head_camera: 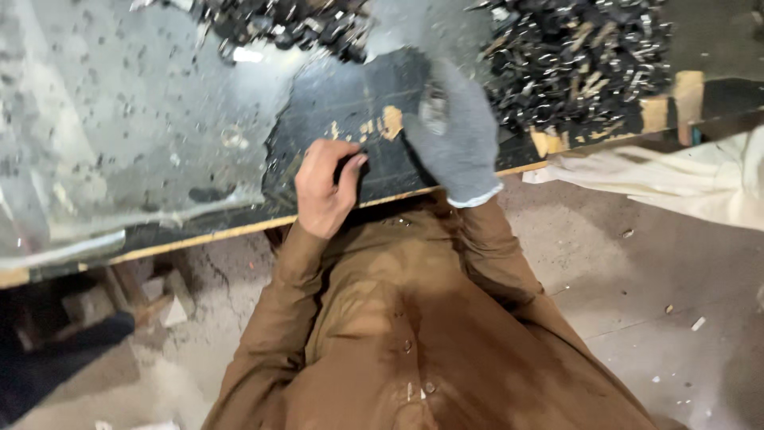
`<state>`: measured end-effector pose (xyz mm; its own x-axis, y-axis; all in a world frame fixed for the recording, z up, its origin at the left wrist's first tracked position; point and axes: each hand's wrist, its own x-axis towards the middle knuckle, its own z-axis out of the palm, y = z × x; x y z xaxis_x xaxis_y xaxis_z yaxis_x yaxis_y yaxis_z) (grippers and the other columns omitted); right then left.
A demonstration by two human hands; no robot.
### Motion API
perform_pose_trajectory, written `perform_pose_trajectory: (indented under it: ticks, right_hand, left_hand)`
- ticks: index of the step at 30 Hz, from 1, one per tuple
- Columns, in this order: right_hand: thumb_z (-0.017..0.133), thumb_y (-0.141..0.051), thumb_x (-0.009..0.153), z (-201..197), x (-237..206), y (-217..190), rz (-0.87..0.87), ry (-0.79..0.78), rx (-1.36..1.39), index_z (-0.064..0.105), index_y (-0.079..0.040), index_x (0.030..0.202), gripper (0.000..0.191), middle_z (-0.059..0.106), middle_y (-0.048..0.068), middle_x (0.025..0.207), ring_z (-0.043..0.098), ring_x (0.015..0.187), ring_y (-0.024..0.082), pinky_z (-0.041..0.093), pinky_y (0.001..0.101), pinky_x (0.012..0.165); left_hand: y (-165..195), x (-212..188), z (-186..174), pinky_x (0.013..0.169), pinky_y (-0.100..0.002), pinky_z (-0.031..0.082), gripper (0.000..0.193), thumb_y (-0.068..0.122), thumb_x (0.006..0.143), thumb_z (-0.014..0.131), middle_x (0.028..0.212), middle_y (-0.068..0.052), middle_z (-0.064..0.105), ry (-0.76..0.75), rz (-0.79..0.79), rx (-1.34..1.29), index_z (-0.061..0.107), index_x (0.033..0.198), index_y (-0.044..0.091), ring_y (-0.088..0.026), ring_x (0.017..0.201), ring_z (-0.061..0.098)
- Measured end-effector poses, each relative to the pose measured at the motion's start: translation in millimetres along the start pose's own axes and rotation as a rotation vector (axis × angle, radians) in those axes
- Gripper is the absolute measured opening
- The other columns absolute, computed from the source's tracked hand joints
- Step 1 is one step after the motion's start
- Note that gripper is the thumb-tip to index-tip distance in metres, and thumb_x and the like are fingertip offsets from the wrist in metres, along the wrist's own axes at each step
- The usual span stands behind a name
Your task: The person sits at a workbench covered with large piles of keys and handles keys one at a time, picking individual keys from the piles, turning them over in their gloved and bare hands, and placing them back onto the table piles.
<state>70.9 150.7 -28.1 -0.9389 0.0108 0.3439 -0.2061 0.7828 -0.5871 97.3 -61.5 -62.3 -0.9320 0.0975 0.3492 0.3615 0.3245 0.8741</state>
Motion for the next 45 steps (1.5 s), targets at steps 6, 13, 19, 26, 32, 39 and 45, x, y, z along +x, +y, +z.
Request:
perform_pose_trajectory:
  ticks: [6,13,19,26,32,39,45]
  right_hand:
    - [0.083,-0.019,0.087,-4.6,-5.3,-10.4,-0.012,-0.031,0.054,0.055,-0.002,0.136,0.06,0.064,0.019,0.127,0.061,0.118,0.04,0.05,0.0469,0.101]
    - [0.08,-0.017,0.084,-7.2,-25.7,-5.3,0.027,-0.017,0.074,0.057,-0.005,0.135,0.057,0.064,0.017,0.129,0.061,0.12,0.039,0.049,0.0454,0.105]
    - [0.08,-0.019,0.085,-11.0,-25.0,-2.0,0.05,-0.013,0.098,0.061,-0.01,0.133,0.053,0.066,0.013,0.129,0.064,0.12,0.036,0.053,0.0436,0.102]
    - [0.08,-0.02,0.085,-10.9,-24.9,1.8,0.038,-0.033,0.118,0.063,-0.011,0.134,0.052,0.069,0.012,0.125,0.066,0.115,0.035,0.054,0.0449,0.099]
    - [0.08,-0.021,0.085,-11.8,-23.0,3.4,0.02,-0.025,0.106,0.063,-0.011,0.134,0.052,0.069,0.012,0.125,0.066,0.116,0.035,0.053,0.0442,0.1]
    - [0.08,-0.02,0.085,-14.0,-26.0,1.2,0.019,-0.026,0.105,0.064,-0.012,0.132,0.051,0.069,0.011,0.124,0.066,0.115,0.034,0.053,0.044,0.1]
    - [0.081,-0.02,0.084,-16.1,-25.7,-0.1,0.008,-0.03,0.107,0.065,-0.012,0.131,0.051,0.069,0.011,0.124,0.066,0.115,0.034,0.053,0.0437,0.1]
  left_hand:
    - [-1.9,-4.3,1.8,0.081,-0.038,0.054,0.013,-0.002,0.098,0.07,0.103,-0.016,0.065,-0.012,-0.066,0.026,0.065,0.109,0.0,-0.033,0.091,0.067]
    - [-3.9,-5.6,4.1,0.098,-0.043,0.042,0.033,-0.006,0.086,0.064,0.114,-0.013,0.064,-0.121,0.049,0.262,0.07,0.116,0.007,-0.033,0.109,0.06]
    - [-2.2,-9.4,7.7,0.103,-0.042,0.039,0.034,0.002,0.091,0.071,0.118,-0.014,0.061,-0.145,0.022,0.28,0.069,0.123,0.012,-0.033,0.111,0.055]
    - [-7.0,-11.6,11.9,0.106,-0.045,0.035,0.042,0.0,0.089,0.067,0.115,-0.012,0.062,-0.21,0.073,0.355,0.071,0.129,0.016,-0.029,0.111,0.057]
    - [-7.6,-10.2,12.7,0.106,-0.045,0.033,0.044,0.002,0.087,0.066,0.114,-0.011,0.062,-0.221,0.071,0.347,0.07,0.129,0.015,-0.029,0.113,0.057]
    - [-7.5,-10.9,12.3,0.106,-0.045,0.032,0.044,0.002,0.087,0.064,0.113,-0.009,0.064,-0.241,0.043,0.329,0.071,0.128,0.014,-0.027,0.114,0.057]
    - [-7.7,-10.9,12.0,0.107,-0.045,0.032,0.044,0.003,0.086,0.064,0.112,-0.009,0.063,-0.245,0.042,0.324,0.07,0.128,0.013,-0.027,0.115,0.056]
